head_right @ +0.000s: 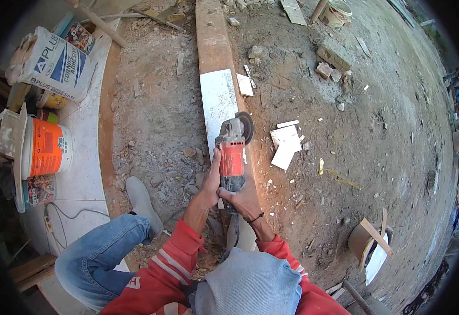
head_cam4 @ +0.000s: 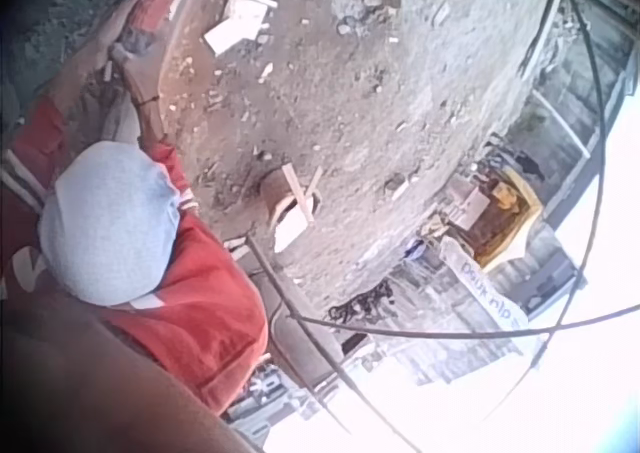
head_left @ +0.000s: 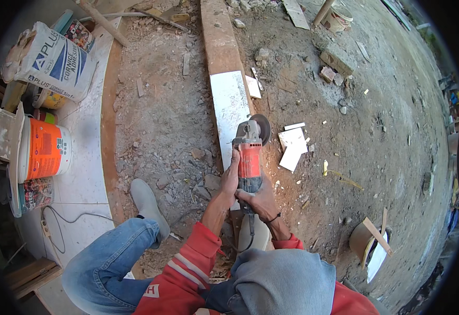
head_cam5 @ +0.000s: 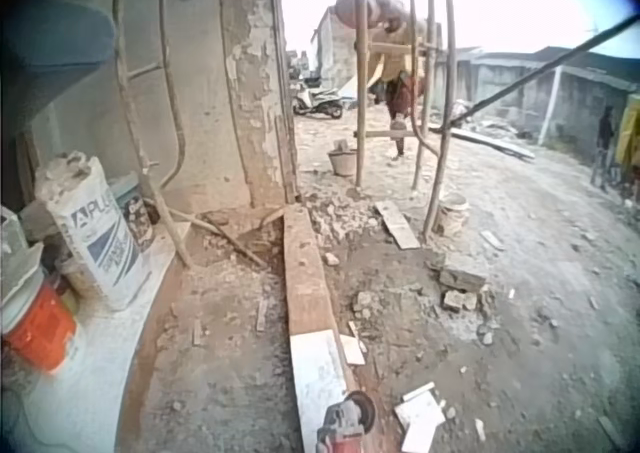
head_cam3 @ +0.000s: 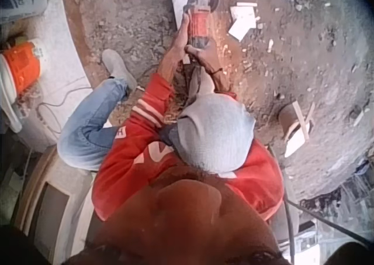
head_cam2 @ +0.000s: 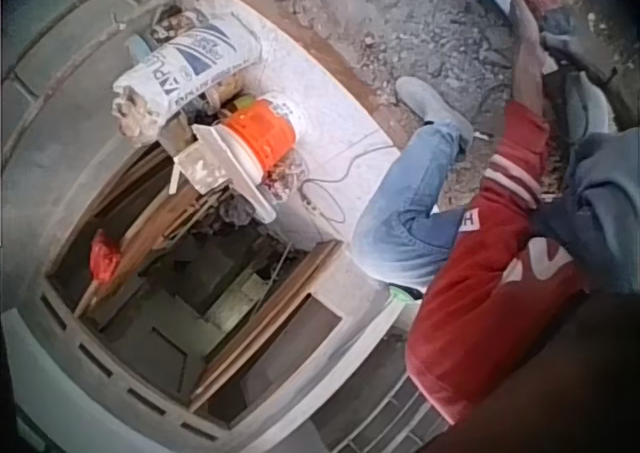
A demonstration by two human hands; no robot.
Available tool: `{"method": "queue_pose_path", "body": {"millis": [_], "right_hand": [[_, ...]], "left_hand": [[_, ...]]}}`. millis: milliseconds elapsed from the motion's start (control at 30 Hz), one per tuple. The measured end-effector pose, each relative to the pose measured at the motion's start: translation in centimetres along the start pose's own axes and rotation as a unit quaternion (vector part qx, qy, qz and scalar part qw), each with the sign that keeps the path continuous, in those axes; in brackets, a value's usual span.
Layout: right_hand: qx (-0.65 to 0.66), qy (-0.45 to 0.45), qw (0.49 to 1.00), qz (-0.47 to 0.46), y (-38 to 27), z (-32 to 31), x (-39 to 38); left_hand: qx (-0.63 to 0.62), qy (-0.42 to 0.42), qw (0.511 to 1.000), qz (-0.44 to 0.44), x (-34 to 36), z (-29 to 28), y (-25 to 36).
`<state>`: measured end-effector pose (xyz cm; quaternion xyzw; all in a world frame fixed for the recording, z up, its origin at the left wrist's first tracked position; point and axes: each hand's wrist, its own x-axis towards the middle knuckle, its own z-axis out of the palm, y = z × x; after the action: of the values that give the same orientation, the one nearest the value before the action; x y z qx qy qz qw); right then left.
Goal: The person aligns a tile against a corner structure, marks tile pieces on the floor, and carries a tile outside to cut it with an angle grinder.
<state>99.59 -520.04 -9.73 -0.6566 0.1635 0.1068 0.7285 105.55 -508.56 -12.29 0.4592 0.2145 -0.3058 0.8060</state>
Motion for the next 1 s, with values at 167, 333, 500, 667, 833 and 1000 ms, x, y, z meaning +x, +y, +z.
{"method": "queue_pose_path", "body": {"millis": [167, 333, 500, 667, 833, 1000], "right_hand": [[-0.081, 0.059, 0.99, -0.102, 0.8, -0.4, 4.7], [-0.259, 0.111, 0.955, -0.098, -0.3, 2.2, 11.0], [-0.315, 0.109, 0.94, -0.067, -3.0, 4.2, 17.4], [-0.31, 0.103, 0.944, -0.042, -3.6, 5.0, 21.7], [-0.302, 0.105, 0.947, -0.03, -3.5, 5.8, 23.7], [-0.304, 0.105, 0.947, -0.02, -3.4, 5.6, 24.2]], "left_hand": [[0.264, 0.062, 0.957, 0.104, 2.6, 2.3, 3.0], [0.452, 0.181, 0.865, 0.12, 7.8, 1.9, 6.8], [0.336, 0.122, 0.921, 0.155, 13.0, 0.3, 11.1], [0.365, 0.147, 0.899, 0.19, 16.7, -0.4, 13.3], [0.412, 0.157, 0.881, 0.173, 19.6, -2.0, 14.6], [0.383, 0.133, 0.903, 0.142, 18.7, -0.9, 14.9]]}}
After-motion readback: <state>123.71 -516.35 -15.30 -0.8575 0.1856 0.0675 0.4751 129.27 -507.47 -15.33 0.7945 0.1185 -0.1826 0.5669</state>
